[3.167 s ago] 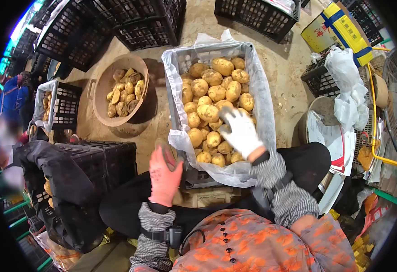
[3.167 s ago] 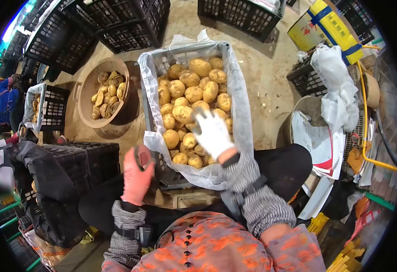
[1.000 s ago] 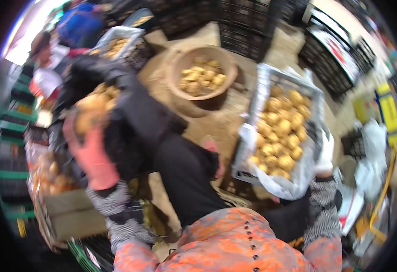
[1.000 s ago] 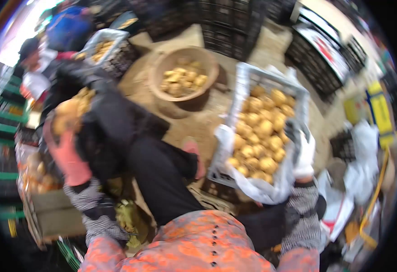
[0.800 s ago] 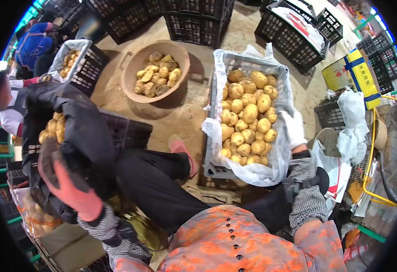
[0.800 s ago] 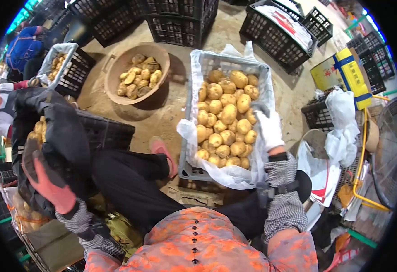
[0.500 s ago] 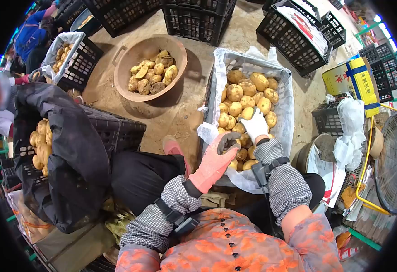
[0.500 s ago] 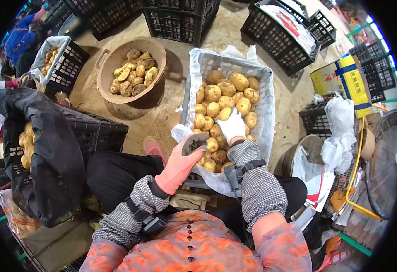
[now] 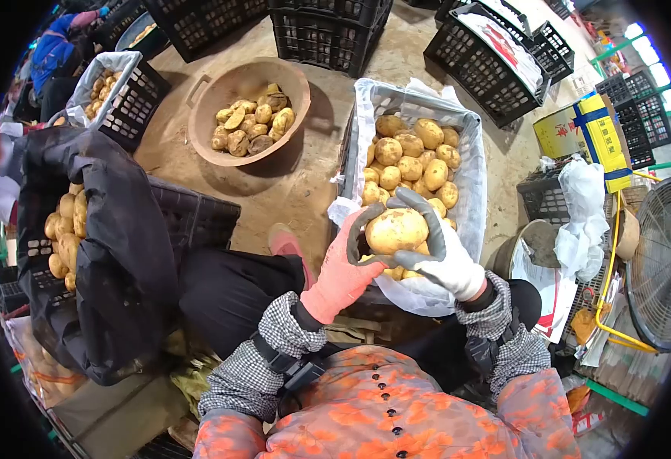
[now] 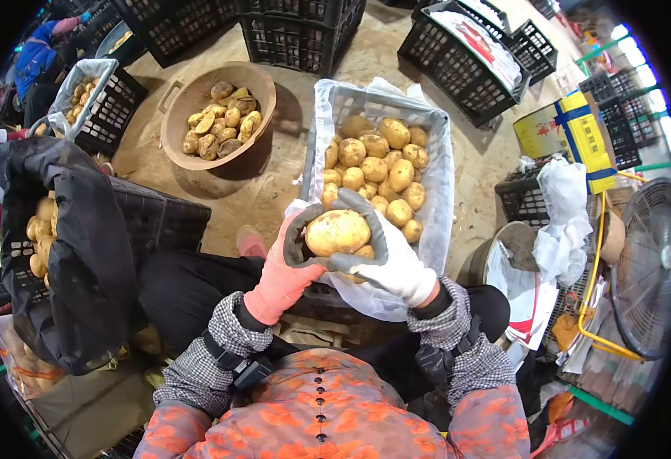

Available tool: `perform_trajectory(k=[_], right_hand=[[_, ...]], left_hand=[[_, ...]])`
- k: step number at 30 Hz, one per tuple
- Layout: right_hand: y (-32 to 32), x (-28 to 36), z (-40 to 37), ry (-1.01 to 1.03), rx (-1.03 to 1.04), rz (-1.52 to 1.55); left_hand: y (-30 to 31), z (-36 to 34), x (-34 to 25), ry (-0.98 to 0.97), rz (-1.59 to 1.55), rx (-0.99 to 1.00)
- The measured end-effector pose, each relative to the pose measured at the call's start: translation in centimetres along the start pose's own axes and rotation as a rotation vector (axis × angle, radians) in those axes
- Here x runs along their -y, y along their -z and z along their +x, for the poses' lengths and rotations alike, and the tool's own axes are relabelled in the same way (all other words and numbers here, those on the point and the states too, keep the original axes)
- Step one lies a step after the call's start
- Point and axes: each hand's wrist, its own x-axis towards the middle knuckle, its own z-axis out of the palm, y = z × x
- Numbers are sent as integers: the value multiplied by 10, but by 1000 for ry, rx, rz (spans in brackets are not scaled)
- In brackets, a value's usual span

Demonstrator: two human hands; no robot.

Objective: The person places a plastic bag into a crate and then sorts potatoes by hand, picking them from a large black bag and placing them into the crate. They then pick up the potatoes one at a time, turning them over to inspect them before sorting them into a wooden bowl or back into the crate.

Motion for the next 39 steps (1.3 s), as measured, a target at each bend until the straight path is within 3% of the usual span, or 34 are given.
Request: perform_trajectory(k=[2,4,6,7,8,10,12,14,15,18,20,22,24,26,28,30,32,33,35,37,38,39], right_hand=[[0,-3,-7,56,-70,-396],[2,-9,-9,171,-106,-551],[1,-14,-10,135,-149,-392],[1,-10,-11,-61,-245,-123],[7,-10,-9,-58,-258,-118],[22,-9,-6,211,-178,-506],[14,-9,-6,169,-207,-445],[2,-11,-11,132,-219,-371],[4,-9,-10,166,-208,-561],[12,-4,-9,324,-169,-707],[12,-2,-6,323,-199,-654],[4,-5,-2,90,-369,-130],[0,-5,0,59,-365,-31],[-16,0,0,373,-340,-671],[-8,-7,-4,373,-295,-793],[3,-15,-4,264,-181,-864],[20,-42,2,342,-217,-791],[28,-50,5,241,-260,-532],[45,-60,15,16,-401,2],[82,-75,28,18,-704,-13],[101,-82,31,-24,-789,57],[116,-93,30,-51,-838,37]], left_hand=[[-1,-6,4,-295,726,-17],[-4,-6,10,-312,721,-32],[-4,-6,12,-300,622,-48],[-4,-6,10,-292,629,-36],[-5,-4,6,-376,720,33],[-10,-1,6,-456,802,117],[-14,-1,7,-613,1045,46],[-16,1,6,-631,1114,49],[-16,1,10,-541,1072,6],[-16,5,18,-360,880,-27],[-18,5,18,-269,732,-20],[-21,3,10,-137,583,-15],[-15,3,15,-194,670,-6],[-10,2,16,-256,757,-5],[-9,0,16,-313,937,-1],[-5,1,26,-258,800,21],[-3,1,27,-156,727,37],[-3,0,24,-158,726,45],[-5,-3,8,-8,187,-63],[3,-17,-38,-67,68,-198],[37,-23,-39,-352,-28,-238],[79,-25,-47,-615,-383,-427]])
